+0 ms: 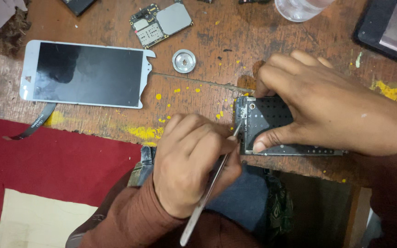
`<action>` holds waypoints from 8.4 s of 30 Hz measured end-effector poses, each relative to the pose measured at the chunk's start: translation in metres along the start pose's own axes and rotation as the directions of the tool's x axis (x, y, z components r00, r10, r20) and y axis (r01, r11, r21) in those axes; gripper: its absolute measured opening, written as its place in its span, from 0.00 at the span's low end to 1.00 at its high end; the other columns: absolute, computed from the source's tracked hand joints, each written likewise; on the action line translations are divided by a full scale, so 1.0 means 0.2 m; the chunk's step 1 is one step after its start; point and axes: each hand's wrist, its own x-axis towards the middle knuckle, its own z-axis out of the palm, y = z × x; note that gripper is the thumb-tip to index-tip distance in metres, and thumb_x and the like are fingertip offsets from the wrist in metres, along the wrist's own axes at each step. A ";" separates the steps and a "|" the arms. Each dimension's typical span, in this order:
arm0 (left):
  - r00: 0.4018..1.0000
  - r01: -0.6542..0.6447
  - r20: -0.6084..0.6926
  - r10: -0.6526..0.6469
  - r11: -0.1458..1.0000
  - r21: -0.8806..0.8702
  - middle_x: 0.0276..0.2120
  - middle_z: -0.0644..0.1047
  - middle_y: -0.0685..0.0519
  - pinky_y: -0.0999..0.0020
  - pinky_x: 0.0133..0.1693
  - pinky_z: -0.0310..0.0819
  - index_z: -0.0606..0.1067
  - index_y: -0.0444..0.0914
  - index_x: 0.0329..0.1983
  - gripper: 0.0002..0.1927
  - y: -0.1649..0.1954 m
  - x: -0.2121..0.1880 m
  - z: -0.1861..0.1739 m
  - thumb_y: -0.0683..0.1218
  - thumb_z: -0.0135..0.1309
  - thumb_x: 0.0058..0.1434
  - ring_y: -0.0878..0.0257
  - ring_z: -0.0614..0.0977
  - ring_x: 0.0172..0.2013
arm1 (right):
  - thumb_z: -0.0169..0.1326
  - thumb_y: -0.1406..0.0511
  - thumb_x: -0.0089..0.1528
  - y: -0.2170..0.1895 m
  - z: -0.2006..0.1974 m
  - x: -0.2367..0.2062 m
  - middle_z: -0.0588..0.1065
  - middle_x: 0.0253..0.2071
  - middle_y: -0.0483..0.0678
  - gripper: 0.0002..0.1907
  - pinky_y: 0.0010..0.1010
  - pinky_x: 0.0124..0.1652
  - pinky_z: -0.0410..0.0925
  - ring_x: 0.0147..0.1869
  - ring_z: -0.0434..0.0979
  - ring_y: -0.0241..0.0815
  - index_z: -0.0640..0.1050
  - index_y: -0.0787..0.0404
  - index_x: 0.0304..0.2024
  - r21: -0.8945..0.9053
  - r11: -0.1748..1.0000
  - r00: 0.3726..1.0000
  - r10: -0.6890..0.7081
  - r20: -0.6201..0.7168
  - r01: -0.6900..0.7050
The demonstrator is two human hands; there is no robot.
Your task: The person uses tweezers to carefully remove small components from the back housing of a disassembled smartphone. The person then places the tweezers down and picks up the phone housing to inspect it.
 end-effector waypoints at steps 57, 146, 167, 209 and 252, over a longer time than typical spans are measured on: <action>0.999 0.031 -0.012 -0.030 0.994 0.101 0.35 0.74 0.49 0.56 0.40 0.62 0.68 0.37 0.37 0.14 0.04 -0.04 0.10 0.40 0.64 0.59 0.52 0.75 0.36 | 0.62 0.39 0.47 0.02 0.17 -0.07 0.67 0.44 0.51 0.42 0.45 0.50 0.53 0.52 0.64 0.50 0.74 0.62 0.51 0.037 0.954 0.876 -0.258 -0.407 0.298; 0.998 -0.024 -0.062 0.033 0.991 0.130 0.30 0.70 0.52 0.57 0.37 0.59 0.67 0.39 0.34 0.14 0.01 -0.07 0.13 0.39 0.63 0.58 0.55 0.74 0.33 | 0.63 0.39 0.48 0.04 0.19 -0.08 0.66 0.44 0.51 0.42 0.46 0.54 0.55 0.53 0.65 0.51 0.74 0.62 0.53 -0.058 0.966 0.886 -0.254 -0.389 0.252; 0.999 -0.032 -0.037 0.038 0.989 0.144 0.33 0.72 0.50 0.57 0.38 0.59 0.67 0.38 0.33 0.14 0.02 -0.05 0.13 0.40 0.63 0.60 0.54 0.73 0.34 | 0.61 0.39 0.51 0.03 0.18 -0.08 0.67 0.45 0.52 0.42 0.45 0.54 0.56 0.55 0.65 0.52 0.73 0.63 0.53 -0.064 0.963 0.883 -0.267 -0.387 0.263; 0.995 -0.067 -0.068 0.078 0.986 0.153 0.32 0.71 0.49 0.55 0.36 0.58 0.66 0.37 0.33 0.15 0.00 -0.07 0.13 0.37 0.63 0.60 0.54 0.73 0.32 | 0.60 0.37 0.51 0.04 0.19 -0.07 0.67 0.46 0.52 0.43 0.47 0.54 0.55 0.56 0.65 0.51 0.74 0.62 0.54 -0.067 0.960 0.870 -0.275 -0.410 0.272; 0.996 -0.011 -0.083 0.024 0.987 0.160 0.33 0.74 0.50 0.57 0.37 0.59 0.67 0.38 0.34 0.14 0.02 -0.06 0.14 0.38 0.64 0.59 0.55 0.74 0.33 | 0.61 0.38 0.50 0.02 0.18 -0.07 0.66 0.44 0.51 0.44 0.46 0.51 0.55 0.52 0.64 0.50 0.73 0.64 0.54 -0.060 0.958 0.874 -0.280 -0.396 0.280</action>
